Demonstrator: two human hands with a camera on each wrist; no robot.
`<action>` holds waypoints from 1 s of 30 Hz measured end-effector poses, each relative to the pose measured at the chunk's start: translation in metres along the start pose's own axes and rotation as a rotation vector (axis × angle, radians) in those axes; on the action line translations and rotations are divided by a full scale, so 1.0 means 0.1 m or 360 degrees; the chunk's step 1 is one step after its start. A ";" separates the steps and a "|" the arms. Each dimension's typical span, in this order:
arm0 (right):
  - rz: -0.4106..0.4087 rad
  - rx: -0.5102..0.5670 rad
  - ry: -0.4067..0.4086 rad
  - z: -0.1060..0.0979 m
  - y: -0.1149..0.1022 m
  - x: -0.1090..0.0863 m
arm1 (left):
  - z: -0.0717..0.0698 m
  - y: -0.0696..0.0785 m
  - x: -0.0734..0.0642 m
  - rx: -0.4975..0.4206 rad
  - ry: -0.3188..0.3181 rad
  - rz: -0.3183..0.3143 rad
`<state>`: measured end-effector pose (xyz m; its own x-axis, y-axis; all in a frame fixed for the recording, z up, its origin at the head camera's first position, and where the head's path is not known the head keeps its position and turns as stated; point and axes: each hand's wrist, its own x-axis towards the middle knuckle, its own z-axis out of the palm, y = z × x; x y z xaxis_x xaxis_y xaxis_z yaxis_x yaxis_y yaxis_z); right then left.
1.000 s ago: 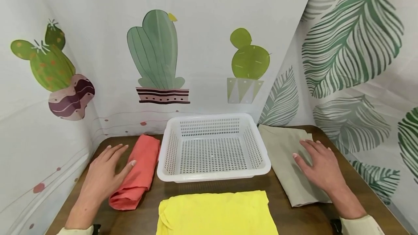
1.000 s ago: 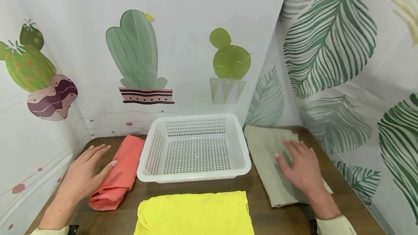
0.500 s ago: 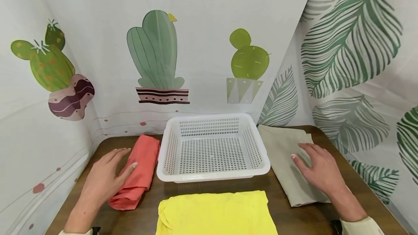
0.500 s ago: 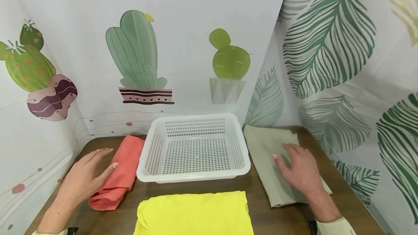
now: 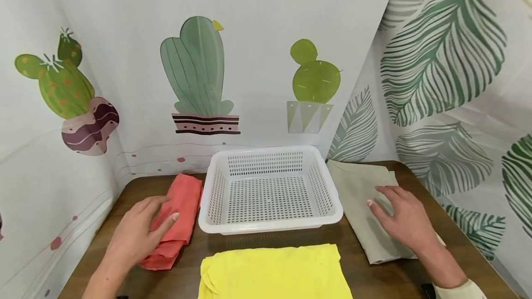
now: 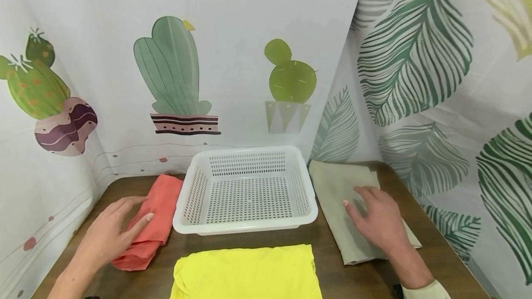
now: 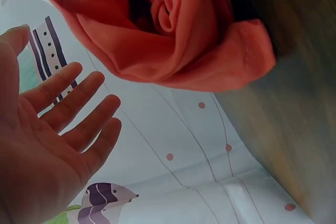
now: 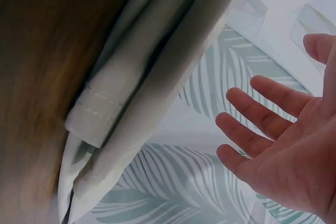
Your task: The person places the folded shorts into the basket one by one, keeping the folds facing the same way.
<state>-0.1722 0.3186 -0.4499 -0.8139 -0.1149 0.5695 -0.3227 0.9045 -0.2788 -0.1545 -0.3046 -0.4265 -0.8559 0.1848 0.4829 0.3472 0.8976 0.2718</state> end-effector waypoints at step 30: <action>-0.0196 0.0093 0.0037 -0.01 -0.32 -0.07 | 0.03 0.30 -0.12 -0.0139 -0.0192 -0.0011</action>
<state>-0.1558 0.2914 -0.4441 -0.7550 -0.2136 0.6199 -0.4477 0.8586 -0.2495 -0.1351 -0.2788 -0.4270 -0.8965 0.2302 0.3786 0.3686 0.8616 0.3490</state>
